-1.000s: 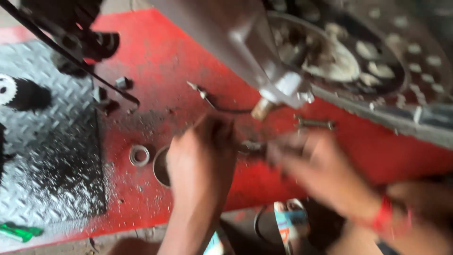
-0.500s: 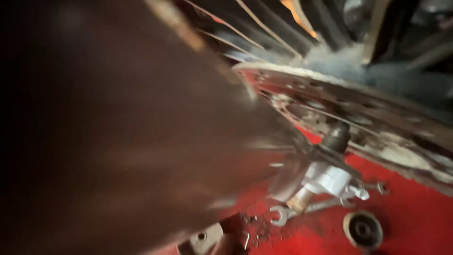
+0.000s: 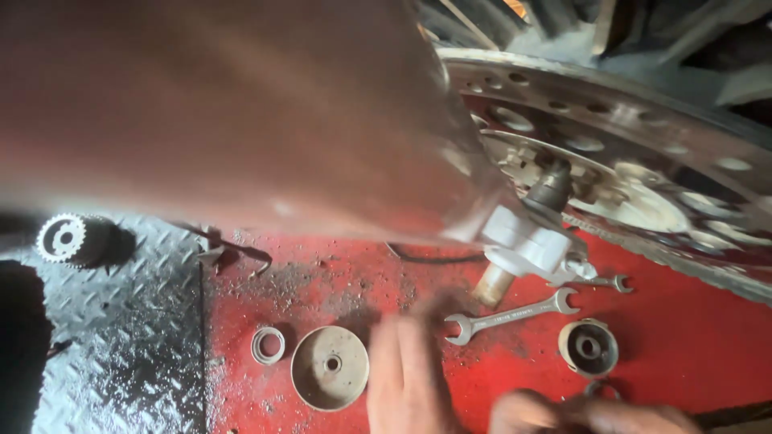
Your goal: Using sandpaper and a hammer to adjust or repair a motorcycle wheel assembly component.
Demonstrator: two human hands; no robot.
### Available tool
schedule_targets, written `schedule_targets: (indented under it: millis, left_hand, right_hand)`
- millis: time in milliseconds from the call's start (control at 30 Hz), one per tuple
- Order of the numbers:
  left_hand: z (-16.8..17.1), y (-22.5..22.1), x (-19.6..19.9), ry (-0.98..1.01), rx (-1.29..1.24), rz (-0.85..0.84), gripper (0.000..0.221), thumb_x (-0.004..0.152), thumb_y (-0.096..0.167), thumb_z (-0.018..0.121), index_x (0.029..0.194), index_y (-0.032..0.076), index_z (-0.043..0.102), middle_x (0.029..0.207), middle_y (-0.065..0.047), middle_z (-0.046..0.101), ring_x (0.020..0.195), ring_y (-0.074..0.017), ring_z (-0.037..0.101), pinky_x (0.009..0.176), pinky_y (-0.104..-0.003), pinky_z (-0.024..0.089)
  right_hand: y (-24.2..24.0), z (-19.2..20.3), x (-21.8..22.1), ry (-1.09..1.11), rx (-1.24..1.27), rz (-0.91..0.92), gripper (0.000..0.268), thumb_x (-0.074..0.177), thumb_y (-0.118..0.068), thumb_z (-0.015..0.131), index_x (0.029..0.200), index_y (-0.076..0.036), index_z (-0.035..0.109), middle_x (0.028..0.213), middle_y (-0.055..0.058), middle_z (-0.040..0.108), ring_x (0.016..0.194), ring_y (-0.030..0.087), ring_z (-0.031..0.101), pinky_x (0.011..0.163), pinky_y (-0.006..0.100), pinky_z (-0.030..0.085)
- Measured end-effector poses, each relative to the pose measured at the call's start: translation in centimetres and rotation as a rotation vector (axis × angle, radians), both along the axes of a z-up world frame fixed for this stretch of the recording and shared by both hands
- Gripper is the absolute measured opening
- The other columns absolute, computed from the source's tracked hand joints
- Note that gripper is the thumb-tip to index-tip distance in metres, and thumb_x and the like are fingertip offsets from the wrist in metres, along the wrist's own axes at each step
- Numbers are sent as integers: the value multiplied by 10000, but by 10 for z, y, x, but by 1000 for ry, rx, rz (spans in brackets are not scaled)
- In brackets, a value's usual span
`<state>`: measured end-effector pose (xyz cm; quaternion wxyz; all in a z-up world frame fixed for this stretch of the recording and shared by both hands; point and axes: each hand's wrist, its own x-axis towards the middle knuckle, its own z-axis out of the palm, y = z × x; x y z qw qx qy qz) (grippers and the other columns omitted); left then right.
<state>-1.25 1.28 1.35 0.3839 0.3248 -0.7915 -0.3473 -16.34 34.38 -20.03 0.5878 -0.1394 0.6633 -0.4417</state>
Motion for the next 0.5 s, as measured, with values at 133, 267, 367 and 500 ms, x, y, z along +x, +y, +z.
schedule_targets:
  millis: [133,267,367,500]
  left_hand:
    - [8,-2,-16,-38,-158,4,465,984,329,624,1126,-114,626,962,-296,682,829,-434,677,760,-448,509]
    - [-32,8,-25,100,1054,-213,512,1063,456,460,859,22,640,696,-112,682,640,-247,668,626,-366,510]
    - [-45,16,-30,499,1517,-244,541,1113,484,485,868,15,597,689,-91,619,602,-205,611,578,-330,493]
    - [-8,8,-24,440,1579,-249,483,1055,444,511,1001,-15,650,772,-71,682,657,-160,640,573,-277,477]
  right_hand:
    - [-81,68,11,-56,13,-43,473,846,-5,694,1317,-34,659,1304,41,731,1150,167,723,983,292,590]
    - [-121,122,28,339,-175,511,363,989,-164,681,1346,-102,682,1011,22,767,944,102,735,776,251,586]
    - [-129,138,42,252,165,451,370,975,-214,678,1342,-168,691,894,18,736,829,80,684,718,253,592]
    - [-121,149,31,331,65,435,258,981,-196,666,1228,-135,706,866,-9,708,789,66,712,694,266,632]
